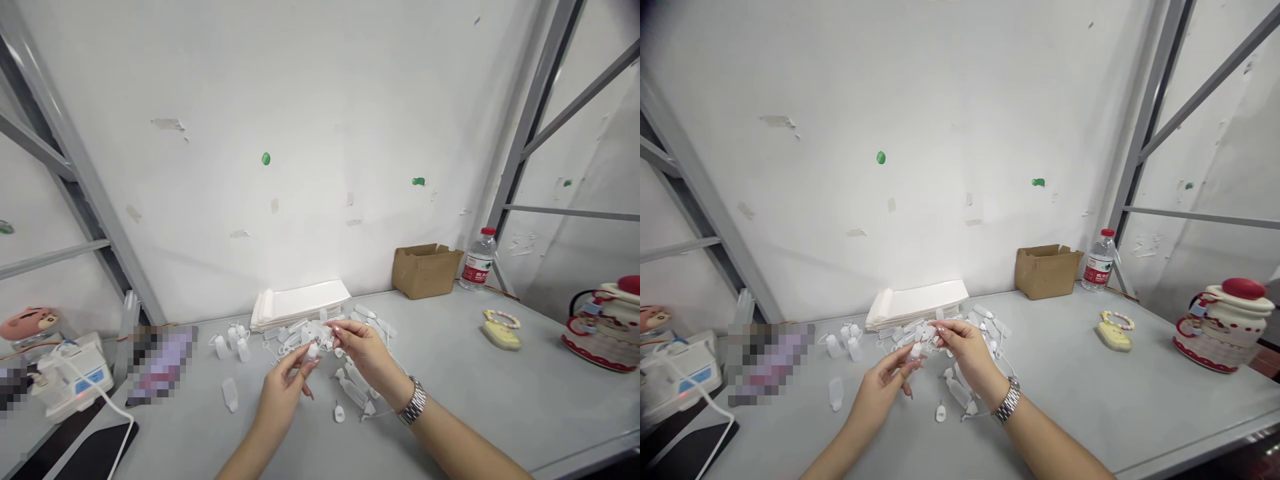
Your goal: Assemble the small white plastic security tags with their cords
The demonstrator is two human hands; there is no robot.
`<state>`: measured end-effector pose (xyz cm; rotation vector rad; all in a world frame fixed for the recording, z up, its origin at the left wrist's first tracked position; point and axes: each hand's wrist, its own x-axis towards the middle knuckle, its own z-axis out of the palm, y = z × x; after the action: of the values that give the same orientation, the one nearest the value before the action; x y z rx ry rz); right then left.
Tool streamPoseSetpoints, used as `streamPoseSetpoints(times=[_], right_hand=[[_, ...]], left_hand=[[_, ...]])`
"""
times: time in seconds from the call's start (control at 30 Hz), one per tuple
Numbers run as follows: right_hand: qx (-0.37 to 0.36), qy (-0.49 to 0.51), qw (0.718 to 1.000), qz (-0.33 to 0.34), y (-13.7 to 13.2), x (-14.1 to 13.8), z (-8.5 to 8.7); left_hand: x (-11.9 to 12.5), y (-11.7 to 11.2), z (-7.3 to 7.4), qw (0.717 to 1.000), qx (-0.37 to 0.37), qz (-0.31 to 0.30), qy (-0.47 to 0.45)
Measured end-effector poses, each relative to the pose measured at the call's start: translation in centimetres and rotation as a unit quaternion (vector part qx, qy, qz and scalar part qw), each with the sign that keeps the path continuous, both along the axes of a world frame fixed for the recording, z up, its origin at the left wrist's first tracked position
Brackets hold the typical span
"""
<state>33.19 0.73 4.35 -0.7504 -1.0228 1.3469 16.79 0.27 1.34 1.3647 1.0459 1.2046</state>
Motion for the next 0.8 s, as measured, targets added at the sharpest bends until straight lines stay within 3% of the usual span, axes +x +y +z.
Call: streamPoseSetpoints(times=[0.23, 0.37, 0.43, 0.57, 0.67, 0.8], right_hand=[[0.008, -0.032, 0.999, -0.019, 0.1, -0.2, -0.4], [0.017, -0.057, 0.998, -0.034, 0.2, -0.2, -0.5], [0.039, -0.081, 0.995, -0.045, 0.1, -0.2, -0.4], [0.095, -0.134, 0.983, -0.076, -0.5, -0.1, 0.2], [0.139, -0.167, 0.972, -0.084, -1.1, -0.1, 0.5], [0.172, -0.202, 0.959, -0.099, -1.4, -0.3, 0.4]], left_hand=[[0.0, -0.6, 0.3, 0.999, 0.007, 0.022, 0.047], [-0.4, -0.9, 0.2, 0.986, 0.098, 0.044, 0.13], [-0.7, -1.0, 0.3, 0.959, 0.211, 0.07, 0.176], [-1.5, -0.8, 0.7, 0.869, 0.411, 0.143, 0.237], [-1.7, -0.8, 0.9, 0.834, 0.459, 0.166, 0.257], [-1.5, -1.0, 1.1, 0.814, 0.491, 0.153, 0.27]])
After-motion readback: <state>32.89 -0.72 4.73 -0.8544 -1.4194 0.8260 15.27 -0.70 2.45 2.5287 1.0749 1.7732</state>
